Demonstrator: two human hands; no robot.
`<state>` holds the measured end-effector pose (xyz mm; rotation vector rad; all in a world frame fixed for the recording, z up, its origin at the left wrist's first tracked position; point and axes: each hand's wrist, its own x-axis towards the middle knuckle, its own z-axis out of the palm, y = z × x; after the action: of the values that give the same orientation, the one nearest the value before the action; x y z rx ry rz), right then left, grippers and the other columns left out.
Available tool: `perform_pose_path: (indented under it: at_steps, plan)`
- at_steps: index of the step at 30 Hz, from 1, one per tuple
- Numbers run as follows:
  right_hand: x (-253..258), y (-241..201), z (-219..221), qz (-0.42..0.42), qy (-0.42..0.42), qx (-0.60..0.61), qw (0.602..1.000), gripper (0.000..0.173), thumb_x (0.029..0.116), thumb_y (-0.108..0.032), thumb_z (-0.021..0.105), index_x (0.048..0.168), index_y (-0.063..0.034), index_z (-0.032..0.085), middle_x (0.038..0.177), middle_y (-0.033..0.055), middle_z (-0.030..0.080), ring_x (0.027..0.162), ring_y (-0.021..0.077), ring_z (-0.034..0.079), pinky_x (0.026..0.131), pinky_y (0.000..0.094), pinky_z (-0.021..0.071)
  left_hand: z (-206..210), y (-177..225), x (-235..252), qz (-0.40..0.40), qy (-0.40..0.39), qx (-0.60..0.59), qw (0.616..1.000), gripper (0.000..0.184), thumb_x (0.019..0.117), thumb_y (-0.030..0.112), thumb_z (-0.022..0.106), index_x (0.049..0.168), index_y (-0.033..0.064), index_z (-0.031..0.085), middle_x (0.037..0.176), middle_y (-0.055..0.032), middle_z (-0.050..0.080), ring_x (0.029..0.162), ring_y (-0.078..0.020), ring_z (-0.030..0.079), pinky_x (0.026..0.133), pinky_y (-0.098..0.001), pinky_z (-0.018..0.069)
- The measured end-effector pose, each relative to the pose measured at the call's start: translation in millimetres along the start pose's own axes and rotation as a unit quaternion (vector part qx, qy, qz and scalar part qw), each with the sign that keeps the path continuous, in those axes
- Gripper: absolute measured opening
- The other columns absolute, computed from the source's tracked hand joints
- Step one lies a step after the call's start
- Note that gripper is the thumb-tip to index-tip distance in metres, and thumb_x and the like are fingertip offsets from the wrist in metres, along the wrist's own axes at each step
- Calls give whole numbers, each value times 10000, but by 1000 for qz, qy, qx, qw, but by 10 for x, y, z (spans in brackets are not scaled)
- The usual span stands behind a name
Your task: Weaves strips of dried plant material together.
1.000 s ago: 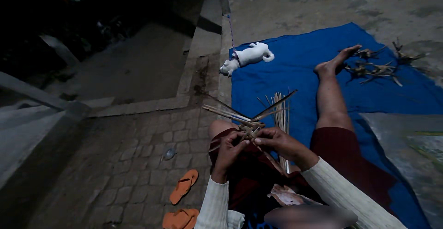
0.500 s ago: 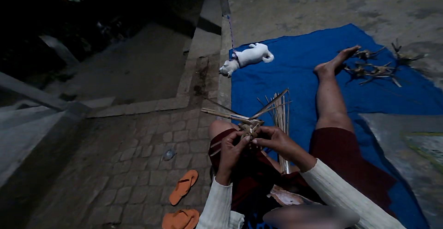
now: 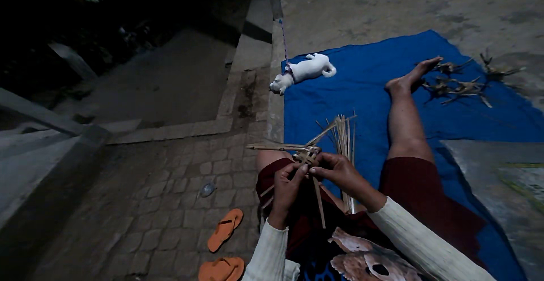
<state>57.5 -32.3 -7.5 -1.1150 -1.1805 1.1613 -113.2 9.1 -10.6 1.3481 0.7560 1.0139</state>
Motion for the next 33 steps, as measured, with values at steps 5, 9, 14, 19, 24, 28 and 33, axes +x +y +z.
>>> perform_pose_path:
  at_steps: [5, 9, 14, 19, 24, 28, 33]
  plan:
    - [3, 15, 7, -2, 19, -11, 1000, 114, 927, -46, 678, 1024, -9, 630, 839, 8, 661, 702, 74, 645, 675, 240, 576, 1, 8, -14, -12, -16, -6, 1000, 175, 1014, 61, 561, 1000, -32, 708, 829, -26, 709, 722, -83, 676, 694, -258, 593]
    - [3, 16, -2, 12, 21, -18, 1000, 77, 944, -67, 669, 988, -4, 671, 825, 0, 681, 708, 64, 658, 689, 232, 580, -9, -7, -28, -14, -29, 6, 999, 210, 1020, 48, 528, 1087, -54, 698, 992, -49, 698, 821, -78, 681, 753, -257, 601]
    - [-3, 21, -18, 21, 34, -22, 999, 61, 960, -67, 654, 968, -12, 679, 827, -3, 675, 718, 53, 649, 697, 222, 570, -57, -53, -15, 4, -64, 36, 997, 250, 1007, 60, 535, 1166, -27, 707, 1035, -47, 640, 840, -46, 614, 749, -205, 538]
    - [4, 45, -3, 12, 40, -8, 999, 59, 950, -72, 672, 957, -14, 682, 816, -7, 677, 717, 55, 655, 701, 230, 577, -18, 19, -14, -69, -61, -30, 995, 234, 973, 7, 593, 1185, -65, 660, 940, -54, 713, 727, -82, 663, 670, -249, 585]
    - [-6, 63, 6, 12, 43, 10, 999, 58, 947, -70, 668, 910, -26, 667, 780, -20, 665, 699, 53, 649, 684, 223, 572, -3, 19, -20, -101, -69, -53, 991, 260, 991, -15, 544, 1226, -93, 623, 878, -39, 713, 726, -88, 676, 688, -253, 591]
    - [-12, 66, 11, 19, 40, 21, 999, 70, 955, -70, 664, 903, -23, 662, 777, -12, 664, 693, 63, 655, 680, 233, 581, -11, 39, -22, -122, -82, -56, 988, 256, 987, -11, 553, 1221, -96, 613, 876, -57, 710, 718, -118, 687, 688, -278, 606]
    - [-10, 79, 6, 18, 37, 25, 999, 94, 956, -83, 667, 872, -42, 657, 748, -30, 654, 669, 49, 639, 668, 226, 566, 5, 64, -32, -153, -74, -56, 984, 213, 970, -34, 578, 1169, -91, 628, 822, -54, 713, 677, -118, 690, 666, -277, 609]
